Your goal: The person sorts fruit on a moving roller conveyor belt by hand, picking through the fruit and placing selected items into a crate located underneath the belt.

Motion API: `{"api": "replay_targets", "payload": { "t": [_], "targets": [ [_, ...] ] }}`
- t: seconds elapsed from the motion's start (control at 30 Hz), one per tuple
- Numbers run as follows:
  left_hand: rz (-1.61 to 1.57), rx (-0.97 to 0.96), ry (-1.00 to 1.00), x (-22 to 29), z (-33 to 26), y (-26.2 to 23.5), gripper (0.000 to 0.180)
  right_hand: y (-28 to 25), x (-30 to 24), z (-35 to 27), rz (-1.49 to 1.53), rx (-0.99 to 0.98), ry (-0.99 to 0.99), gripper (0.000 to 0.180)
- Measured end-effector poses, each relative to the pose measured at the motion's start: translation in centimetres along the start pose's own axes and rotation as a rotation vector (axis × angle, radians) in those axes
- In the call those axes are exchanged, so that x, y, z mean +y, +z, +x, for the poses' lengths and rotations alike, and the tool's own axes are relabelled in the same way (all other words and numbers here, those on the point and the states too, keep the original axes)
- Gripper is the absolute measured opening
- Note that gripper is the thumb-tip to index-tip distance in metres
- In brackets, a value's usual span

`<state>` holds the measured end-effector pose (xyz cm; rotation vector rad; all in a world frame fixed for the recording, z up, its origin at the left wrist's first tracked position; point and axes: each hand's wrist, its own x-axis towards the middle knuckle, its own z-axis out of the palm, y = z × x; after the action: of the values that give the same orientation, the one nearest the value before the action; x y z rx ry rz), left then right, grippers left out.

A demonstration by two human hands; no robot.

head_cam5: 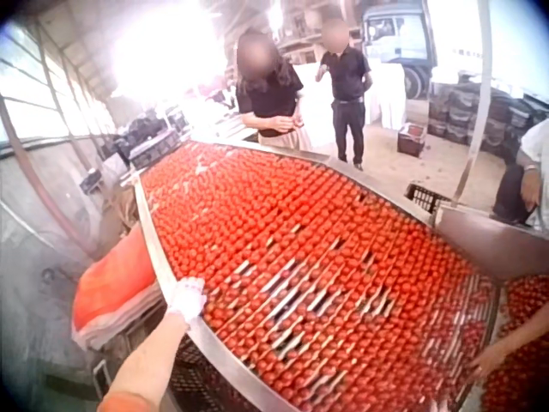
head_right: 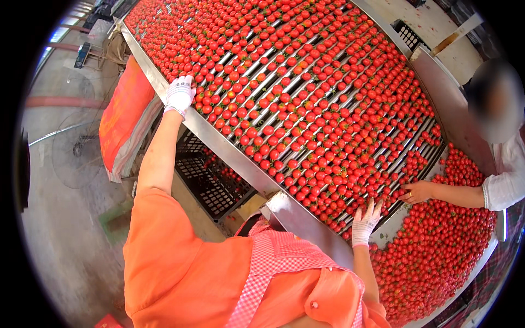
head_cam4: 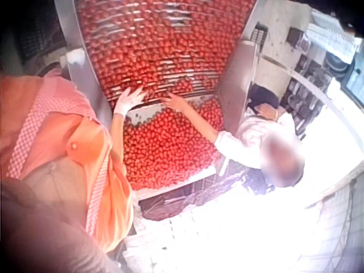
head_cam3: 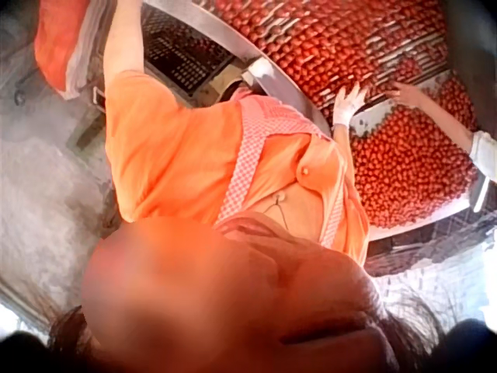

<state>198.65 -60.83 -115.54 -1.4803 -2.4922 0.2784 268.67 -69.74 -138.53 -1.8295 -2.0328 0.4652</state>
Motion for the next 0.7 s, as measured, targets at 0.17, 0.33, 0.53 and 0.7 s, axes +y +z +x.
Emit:
{"api": "replay_targets", "payload": {
  "t": [0.17, 0.33, 0.53, 0.7],
  "targets": [
    [-1.771, 0.257, -0.539, -3.7, -0.9, -0.1, 0.031, 0.0, 1.7, -1.5, 0.034, 0.01, 0.055, 0.053],
    [-2.353, 0.44, -0.61, -8.1, -1.7, -0.1, 0.011, 0.1, 3.1, -2.5, 0.074, 0.003, 0.133, 0.048],
    [-0.546, 0.141, -0.155, -2.1, -3.0, -0.4, 0.035, 0.8, 3.1, -1.6, 0.087, -0.032, 0.101, 0.047],
    [0.067, -0.193, 0.079, 8.2, -1.3, -2.4, 0.056, 0.1, 3.2, -1.4, 0.075, 0.02, 0.082, 0.046]
  ]
}}
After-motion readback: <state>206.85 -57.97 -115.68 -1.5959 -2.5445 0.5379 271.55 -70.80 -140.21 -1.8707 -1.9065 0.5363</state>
